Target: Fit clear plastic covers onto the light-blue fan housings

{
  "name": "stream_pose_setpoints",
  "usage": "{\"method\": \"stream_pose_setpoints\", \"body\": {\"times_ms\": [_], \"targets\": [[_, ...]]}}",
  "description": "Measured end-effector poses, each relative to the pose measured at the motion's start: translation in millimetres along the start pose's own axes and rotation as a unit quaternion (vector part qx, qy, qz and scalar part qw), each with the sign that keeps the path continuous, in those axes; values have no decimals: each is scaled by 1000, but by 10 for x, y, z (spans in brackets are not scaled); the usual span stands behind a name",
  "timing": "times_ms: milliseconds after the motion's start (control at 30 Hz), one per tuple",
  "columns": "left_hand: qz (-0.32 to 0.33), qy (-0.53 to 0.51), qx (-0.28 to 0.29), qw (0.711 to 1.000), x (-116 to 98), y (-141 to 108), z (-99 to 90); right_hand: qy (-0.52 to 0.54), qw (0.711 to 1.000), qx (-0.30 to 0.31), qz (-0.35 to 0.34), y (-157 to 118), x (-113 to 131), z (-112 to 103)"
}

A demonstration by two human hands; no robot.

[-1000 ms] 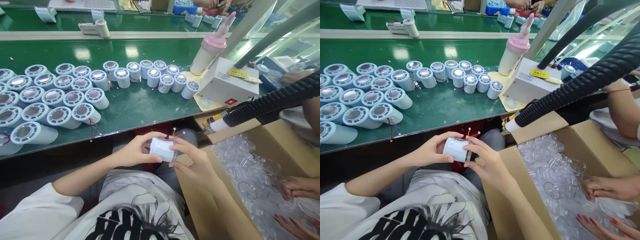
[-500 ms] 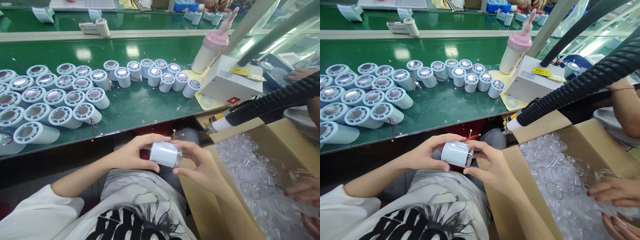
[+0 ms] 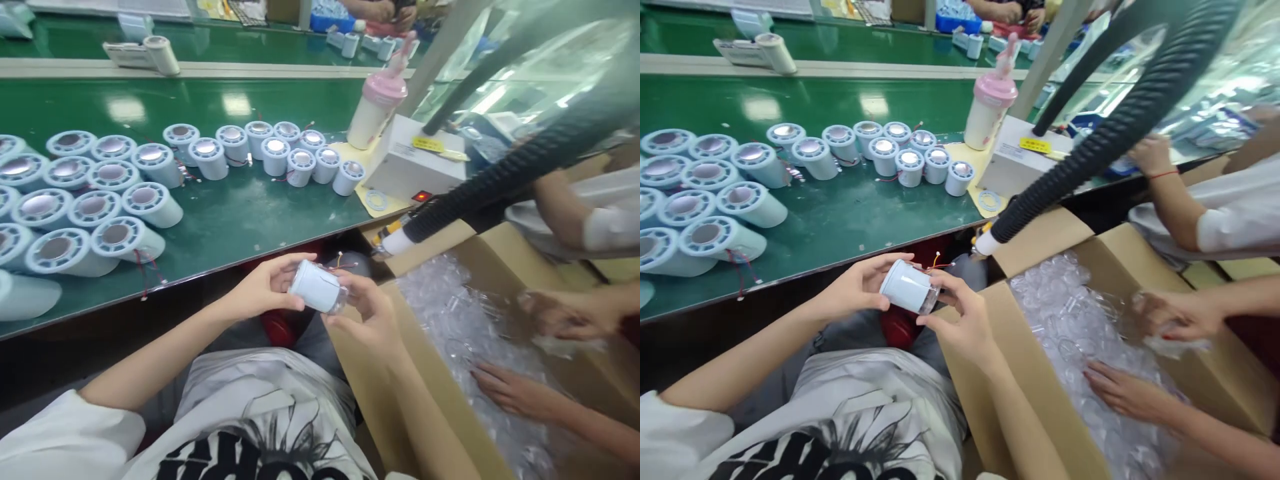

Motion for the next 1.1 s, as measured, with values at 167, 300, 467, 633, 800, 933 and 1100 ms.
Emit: {"method": "stream_pose_setpoints", "body": {"times_ms": [167, 300, 467, 633, 800, 933, 1100], "targets": [[-60, 0, -3, 998, 224, 687, 236, 57, 983, -172, 34, -4, -499, -188], [-65, 29, 24, 997, 246, 1043, 388, 72, 975, -210, 22, 120, -737, -341], [-60, 57, 35, 996, 161, 1178, 394, 104, 974, -202, 9, 281, -839, -423], [-51, 71, 39, 995, 114, 1188, 383, 113, 978, -177, -6, 368, -851, -468], [-44, 90, 54, 993, 87, 933, 352, 85, 987, -134, -25, 226, -610, -487], [-28, 126, 110, 986, 57, 509, 271, -20, 996, -56, -70, -3, -287, -416], [13, 143, 119, 982, -43, 79, 193, -111, 985, -5, -131, -158, 20, -291]]}}
Point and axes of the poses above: each hand's wrist, its own y-axis towards the middle knuckle, its own z-axis out of the palm, x = y × z, the point moved 2 cm from there along y, towards the middle knuckle, and after that the axes turned 10 degrees about -x, right-handed, at the moved point
